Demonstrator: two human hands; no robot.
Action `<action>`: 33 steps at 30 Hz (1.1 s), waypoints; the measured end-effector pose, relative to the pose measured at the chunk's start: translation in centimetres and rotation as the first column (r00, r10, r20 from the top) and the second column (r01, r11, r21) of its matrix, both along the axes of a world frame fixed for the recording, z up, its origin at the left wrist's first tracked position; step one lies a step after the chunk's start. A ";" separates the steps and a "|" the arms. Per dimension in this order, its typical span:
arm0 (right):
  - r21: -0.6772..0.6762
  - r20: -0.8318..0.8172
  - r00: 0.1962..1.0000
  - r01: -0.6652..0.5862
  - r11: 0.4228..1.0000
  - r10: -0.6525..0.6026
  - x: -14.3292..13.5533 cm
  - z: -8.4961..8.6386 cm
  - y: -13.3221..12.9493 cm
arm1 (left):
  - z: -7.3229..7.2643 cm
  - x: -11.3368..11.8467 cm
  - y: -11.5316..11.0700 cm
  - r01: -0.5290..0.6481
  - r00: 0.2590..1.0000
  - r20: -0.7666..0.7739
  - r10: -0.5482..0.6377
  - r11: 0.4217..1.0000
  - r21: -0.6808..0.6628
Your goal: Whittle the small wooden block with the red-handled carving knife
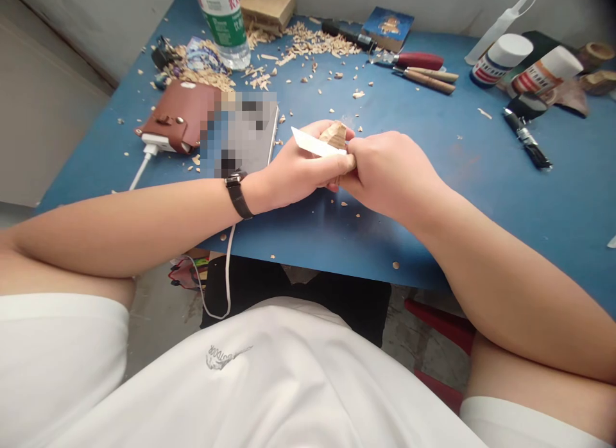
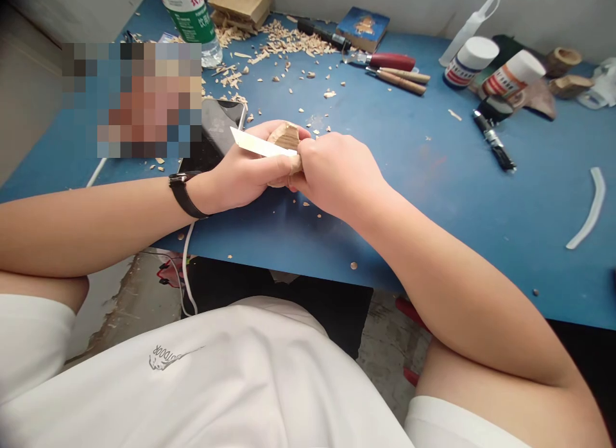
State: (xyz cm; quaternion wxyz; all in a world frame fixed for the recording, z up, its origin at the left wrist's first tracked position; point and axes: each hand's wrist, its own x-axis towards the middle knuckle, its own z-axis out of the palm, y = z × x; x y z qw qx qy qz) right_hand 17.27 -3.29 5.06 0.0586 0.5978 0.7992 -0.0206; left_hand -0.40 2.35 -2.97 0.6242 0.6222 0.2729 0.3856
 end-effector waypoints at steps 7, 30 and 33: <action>-0.026 0.016 0.996 0.089 0.996 -0.089 0.1 0.2 -0.3 | 0.2 -0.2 0.5 0.110 0.990 -0.101 -0.098 0.986 0.123; -0.050 -0.008 0.998 0.063 0.997 -0.064 0.2 1.1 -0.1 | -0.2 0.3 -0.4 -0.037 0.992 -0.114 0.061 0.978 0.207; -0.032 -0.005 0.990 0.138 0.990 -0.139 0.0 1.2 -0.1 | 0.0 0.7 -0.8 -0.122 0.984 -0.104 0.147 0.968 0.217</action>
